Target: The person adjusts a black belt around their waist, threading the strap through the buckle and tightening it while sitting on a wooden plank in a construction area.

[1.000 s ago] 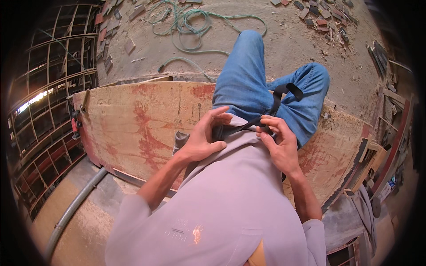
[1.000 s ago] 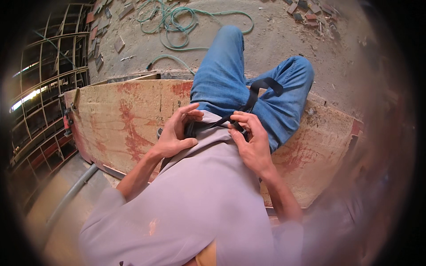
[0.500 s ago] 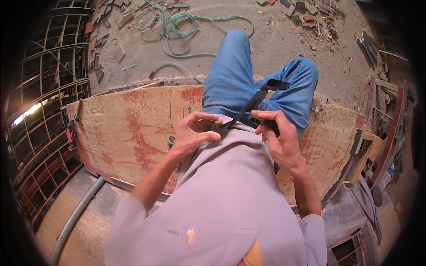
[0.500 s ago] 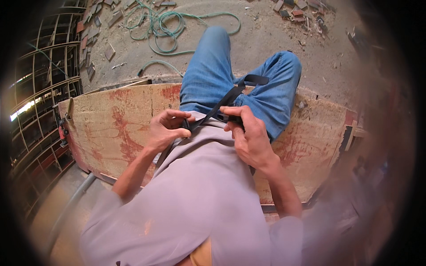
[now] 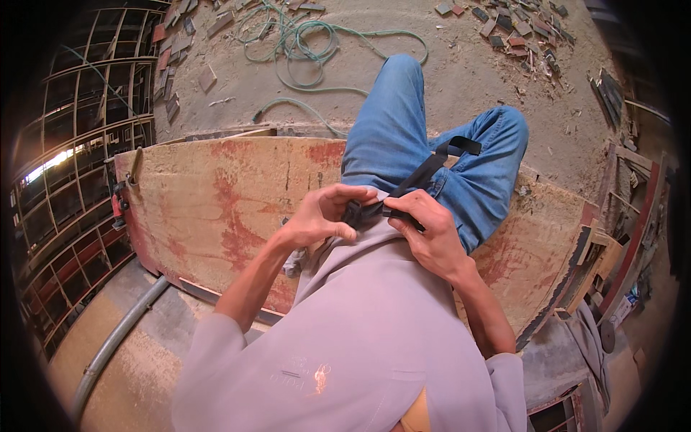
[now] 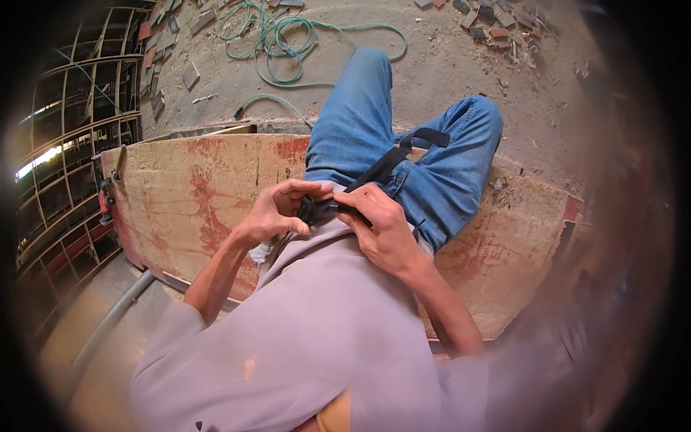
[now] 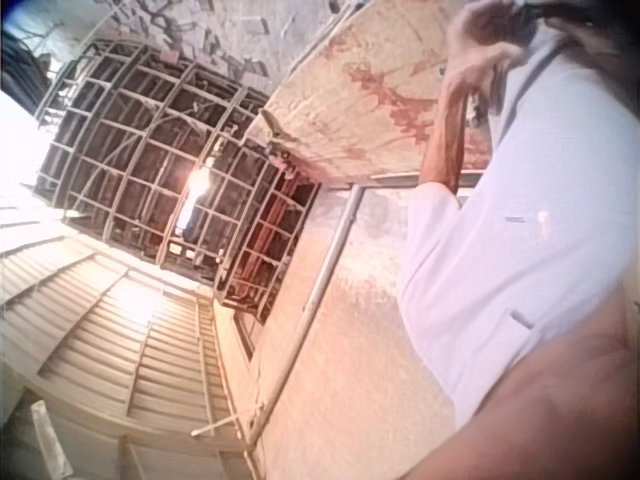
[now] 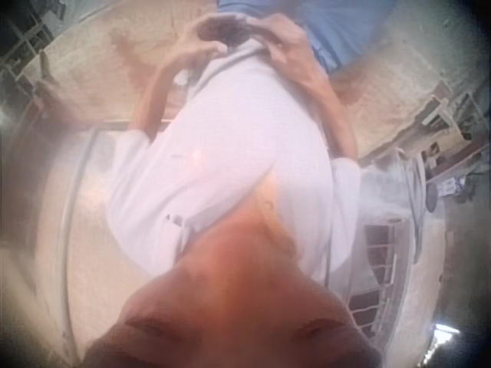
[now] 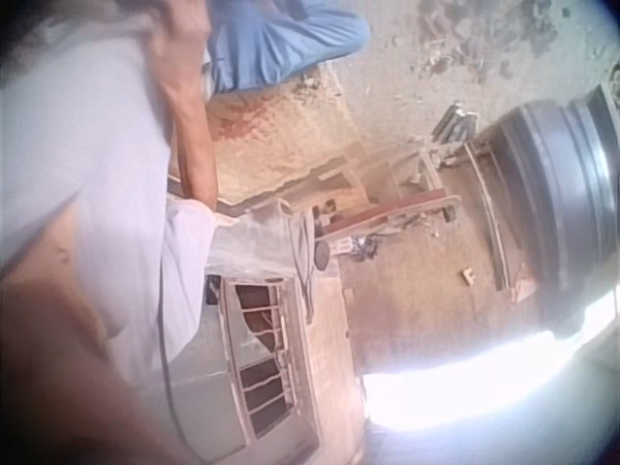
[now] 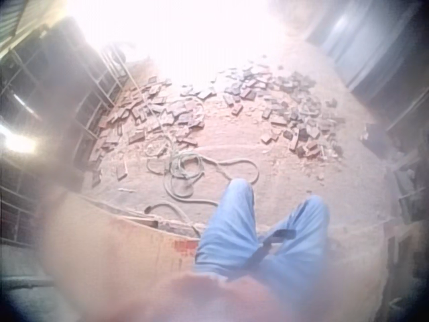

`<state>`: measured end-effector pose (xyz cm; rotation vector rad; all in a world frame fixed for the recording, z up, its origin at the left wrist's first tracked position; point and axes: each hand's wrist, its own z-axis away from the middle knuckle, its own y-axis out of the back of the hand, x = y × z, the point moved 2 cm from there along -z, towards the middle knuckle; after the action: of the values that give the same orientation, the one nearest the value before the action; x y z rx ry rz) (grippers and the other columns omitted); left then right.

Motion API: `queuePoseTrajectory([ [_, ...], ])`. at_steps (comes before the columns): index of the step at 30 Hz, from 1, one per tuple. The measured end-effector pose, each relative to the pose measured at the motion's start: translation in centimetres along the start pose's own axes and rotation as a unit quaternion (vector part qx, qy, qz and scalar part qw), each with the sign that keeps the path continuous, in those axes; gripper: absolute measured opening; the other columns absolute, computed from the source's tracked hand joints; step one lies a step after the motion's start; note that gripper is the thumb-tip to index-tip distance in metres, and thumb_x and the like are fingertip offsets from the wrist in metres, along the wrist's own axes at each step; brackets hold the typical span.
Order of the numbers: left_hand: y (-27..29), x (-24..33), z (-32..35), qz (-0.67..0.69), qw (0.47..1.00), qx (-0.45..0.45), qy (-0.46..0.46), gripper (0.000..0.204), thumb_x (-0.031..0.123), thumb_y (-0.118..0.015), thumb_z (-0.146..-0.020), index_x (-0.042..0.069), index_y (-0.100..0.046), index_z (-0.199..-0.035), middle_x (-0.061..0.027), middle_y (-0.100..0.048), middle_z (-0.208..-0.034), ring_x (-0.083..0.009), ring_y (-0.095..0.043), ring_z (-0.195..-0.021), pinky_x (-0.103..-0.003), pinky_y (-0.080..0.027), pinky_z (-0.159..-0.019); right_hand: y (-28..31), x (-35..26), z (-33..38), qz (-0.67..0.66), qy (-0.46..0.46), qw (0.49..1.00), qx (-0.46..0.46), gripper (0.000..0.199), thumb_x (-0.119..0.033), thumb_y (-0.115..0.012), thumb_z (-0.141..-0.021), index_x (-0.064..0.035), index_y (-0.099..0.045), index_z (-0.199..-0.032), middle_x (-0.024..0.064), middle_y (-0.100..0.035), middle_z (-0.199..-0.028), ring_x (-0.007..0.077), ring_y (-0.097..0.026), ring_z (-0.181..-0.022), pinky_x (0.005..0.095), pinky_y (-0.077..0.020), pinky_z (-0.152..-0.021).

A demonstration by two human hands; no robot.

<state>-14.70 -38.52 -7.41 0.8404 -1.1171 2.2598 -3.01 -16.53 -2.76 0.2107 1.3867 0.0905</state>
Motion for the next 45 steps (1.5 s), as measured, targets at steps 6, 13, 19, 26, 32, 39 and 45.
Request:
queuePoseTrajectory([
  [6,0.3,-1.9,-0.6,0.045,0.999,0.025,-0.018,0.076,0.025,-0.097,-0.069,-0.008,-0.065,-0.130,-0.0181,-0.071,-0.127,-0.0261,-0.069,-0.119,-0.041,-0.054,-0.108,0.2,-0.9,0.5,-0.040,-0.047,0.998,-0.029,0.036,-0.002,-0.072,-0.094,0.0047,-0.063,-0.128,0.0167,-0.060,-0.112,0.0311,-0.061,-0.104,0.0367,-0.0493,-0.094],
  [13,-1.5,-0.7,-1.9,-0.119,0.984,0.066,0.112,0.050,0.048,-0.072,-0.097,0.000,-0.075,-0.113,-0.0056,-0.075,-0.091,-0.0118,-0.068,-0.086,-0.029,-0.057,-0.078,0.0,-0.2,0.8,-0.049,-0.028,0.998,0.016,0.029,0.002,-0.075,-0.087,0.0032,-0.065,-0.115,0.0148,-0.061,-0.108,0.0290,-0.062,-0.102,0.0361,-0.0500,-0.093],
  [19,-1.7,0.2,-3.2,-0.128,0.983,-0.034,0.130,0.042,0.041,-0.065,-0.105,0.001,-0.064,-0.117,-0.0037,-0.072,-0.090,-0.0095,-0.065,-0.086,-0.026,-0.053,-0.079,0.4,0.5,0.8,-0.019,0.011,0.999,0.027,0.026,0.005,-0.080,-0.080,0.0020,-0.066,-0.102,0.0137,-0.063,-0.105,0.0279,-0.065,-0.099,0.0358,-0.0526,-0.088],
  [26,-1.6,-1.0,-4.2,-0.114,0.984,-0.059,0.122,0.032,0.032,-0.073,-0.101,0.003,-0.062,-0.111,0.0002,-0.068,-0.094,-0.0073,-0.062,-0.085,-0.025,-0.053,-0.078,1.5,0.6,1.2,-0.043,-0.004,0.999,0.020,0.027,0.003,-0.083,-0.078,0.0002,-0.068,-0.101,0.0128,-0.066,-0.104,0.0271,-0.066,-0.100,0.0350,-0.0534,-0.089],
  [32,-1.5,0.9,-3.2,-0.059,0.971,-0.077,0.217,0.036,0.028,-0.070,-0.103,0.000,-0.065,-0.124,-0.0020,-0.069,-0.102,-0.0089,-0.064,-0.092,-0.027,-0.057,-0.080,1.7,0.2,0.8,-0.036,0.015,0.999,-0.010,0.025,0.002,-0.084,-0.079,0.0002,-0.069,-0.099,0.0119,-0.067,-0.104,0.0257,-0.066,-0.099,0.0352,-0.0538,-0.089],
  [39,-1.1,1.2,-2.8,-0.012,0.975,-0.101,0.195,0.043,0.021,-0.068,-0.104,-0.005,-0.061,-0.138,-0.0111,-0.072,-0.104,-0.0163,-0.067,-0.093,-0.027,-0.059,-0.075,2.6,0.8,1.3,-0.130,-0.023,0.991,0.017,0.024,0.001,-0.082,-0.083,0.0003,-0.068,-0.102,0.0089,-0.068,-0.104,0.0188,-0.065,-0.097,0.0290,-0.0517,-0.084],
  [45,2.2,0.1,4.2,-0.006,0.991,0.043,0.123,0.045,0.036,-0.073,-0.100,-0.004,-0.069,-0.118,-0.0097,-0.073,-0.093,-0.0131,-0.067,-0.076,-0.024,-0.054,-0.061,6.6,-0.6,6.2,-0.277,-0.171,0.914,0.243,0.032,-0.033,-0.054,-0.112,-0.0031,-0.056,-0.121,0.0066,-0.064,-0.087,0.0063,-0.051,-0.059,0.0210,-0.0379,-0.050],
])
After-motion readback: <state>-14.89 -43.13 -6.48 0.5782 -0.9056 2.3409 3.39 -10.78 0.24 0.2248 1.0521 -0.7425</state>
